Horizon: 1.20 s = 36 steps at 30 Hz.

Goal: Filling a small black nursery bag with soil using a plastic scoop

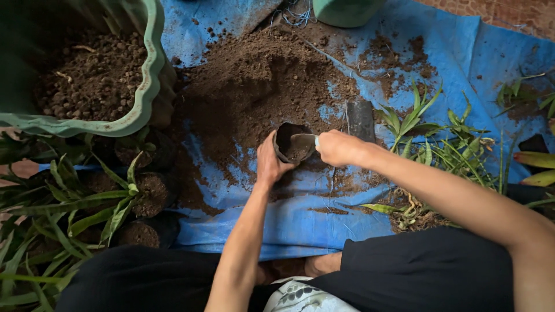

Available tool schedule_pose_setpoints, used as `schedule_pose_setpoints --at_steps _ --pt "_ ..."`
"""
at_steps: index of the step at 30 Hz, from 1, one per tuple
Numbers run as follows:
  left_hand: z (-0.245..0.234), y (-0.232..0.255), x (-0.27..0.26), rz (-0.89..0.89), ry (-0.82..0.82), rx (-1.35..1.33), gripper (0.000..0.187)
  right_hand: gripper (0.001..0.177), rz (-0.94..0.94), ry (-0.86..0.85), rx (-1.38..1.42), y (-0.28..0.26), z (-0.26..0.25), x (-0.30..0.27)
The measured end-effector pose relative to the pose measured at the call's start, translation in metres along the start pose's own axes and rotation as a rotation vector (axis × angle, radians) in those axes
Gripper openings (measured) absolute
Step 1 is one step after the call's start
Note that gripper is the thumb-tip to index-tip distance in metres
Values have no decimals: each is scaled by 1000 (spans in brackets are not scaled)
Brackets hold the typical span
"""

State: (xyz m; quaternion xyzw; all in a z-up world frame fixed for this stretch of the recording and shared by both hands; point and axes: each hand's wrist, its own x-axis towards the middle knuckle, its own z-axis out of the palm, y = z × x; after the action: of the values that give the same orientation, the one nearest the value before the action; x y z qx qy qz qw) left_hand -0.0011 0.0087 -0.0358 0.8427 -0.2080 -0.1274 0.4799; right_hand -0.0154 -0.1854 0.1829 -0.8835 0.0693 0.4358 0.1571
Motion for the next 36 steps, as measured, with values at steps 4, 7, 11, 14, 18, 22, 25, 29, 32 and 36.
schedule_pose_setpoints --at_steps 4,7,11,14,18,22,25,29,32,36 --pt "6 3 -6 -41 26 8 128 32 38 72 -18 -2 15 1" --pt "12 -2 -10 -47 81 33 124 33 -80 152 -81 -9 13 -1" --pt "14 -1 -17 -68 148 38 120 36 -52 135 -92 -18 13 -10" --pt "4 0 -19 -52 176 48 119 41 -57 100 -5 -24 -7 -29" --pt "-22 4 -24 -78 121 97 116 48 -98 -8 81 -25 -41 -57" --pt "-36 -6 -23 -95 76 131 117 48 -135 -25 150 26 -42 -36" --pt "-38 -9 -21 -149 33 177 118 44 -117 14 311 73 -19 -13" --pt "-27 -12 -26 -116 48 332 127 37 -9 217 561 138 50 28" --pt "-15 -13 -35 -154 110 368 139 38 78 395 675 153 95 52" --pt "-10 -6 -44 -237 132 408 139 35 161 570 618 154 128 82"
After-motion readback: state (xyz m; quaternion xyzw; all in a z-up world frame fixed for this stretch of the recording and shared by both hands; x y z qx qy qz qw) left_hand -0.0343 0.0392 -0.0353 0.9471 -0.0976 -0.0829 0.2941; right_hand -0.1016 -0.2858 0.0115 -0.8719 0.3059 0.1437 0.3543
